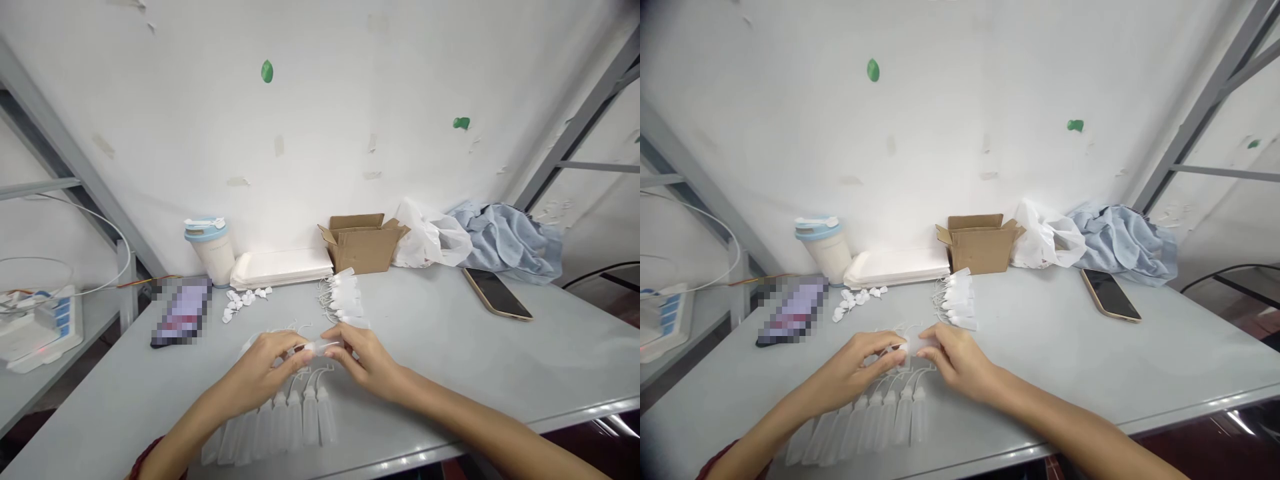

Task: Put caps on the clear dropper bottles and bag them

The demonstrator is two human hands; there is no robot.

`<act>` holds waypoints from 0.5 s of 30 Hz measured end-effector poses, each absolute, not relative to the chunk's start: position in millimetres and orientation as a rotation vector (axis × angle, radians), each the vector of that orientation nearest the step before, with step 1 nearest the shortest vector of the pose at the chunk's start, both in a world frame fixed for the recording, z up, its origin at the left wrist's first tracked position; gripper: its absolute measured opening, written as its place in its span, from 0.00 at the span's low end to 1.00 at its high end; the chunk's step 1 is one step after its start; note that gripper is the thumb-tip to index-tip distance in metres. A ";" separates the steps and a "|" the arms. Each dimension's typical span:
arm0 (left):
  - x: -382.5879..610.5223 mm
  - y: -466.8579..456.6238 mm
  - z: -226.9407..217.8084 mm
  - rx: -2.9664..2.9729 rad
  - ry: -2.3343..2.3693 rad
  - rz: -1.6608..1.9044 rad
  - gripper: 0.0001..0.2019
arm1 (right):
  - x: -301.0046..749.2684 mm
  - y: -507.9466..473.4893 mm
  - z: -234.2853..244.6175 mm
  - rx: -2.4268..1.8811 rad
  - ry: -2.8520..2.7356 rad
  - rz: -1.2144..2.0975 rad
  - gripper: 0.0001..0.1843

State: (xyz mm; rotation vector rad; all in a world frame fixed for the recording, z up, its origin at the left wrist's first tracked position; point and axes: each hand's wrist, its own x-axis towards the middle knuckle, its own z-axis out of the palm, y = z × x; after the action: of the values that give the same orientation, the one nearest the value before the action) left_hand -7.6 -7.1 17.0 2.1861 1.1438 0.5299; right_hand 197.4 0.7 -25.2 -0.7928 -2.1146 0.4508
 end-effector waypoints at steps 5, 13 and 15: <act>-8.3 -6.5 20.2 2.013 1.136 0.486 0.21 | 196.8 4.9 -32.1 -0.652 -2.168 0.108 0.11; -5.2 -10.8 17.7 2.047 1.097 0.510 0.18 | 200.9 5.8 -26.8 -0.578 -2.296 -0.115 0.10; -5.0 -11.0 14.9 2.207 1.101 0.561 0.18 | 202.1 3.8 -23.0 -0.633 -2.336 0.032 0.13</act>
State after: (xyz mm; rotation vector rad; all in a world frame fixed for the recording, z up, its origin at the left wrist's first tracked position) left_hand -5.0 -11.0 14.9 2.2072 1.1010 0.5607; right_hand 202.1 3.8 -23.0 -0.6331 -2.3356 0.0322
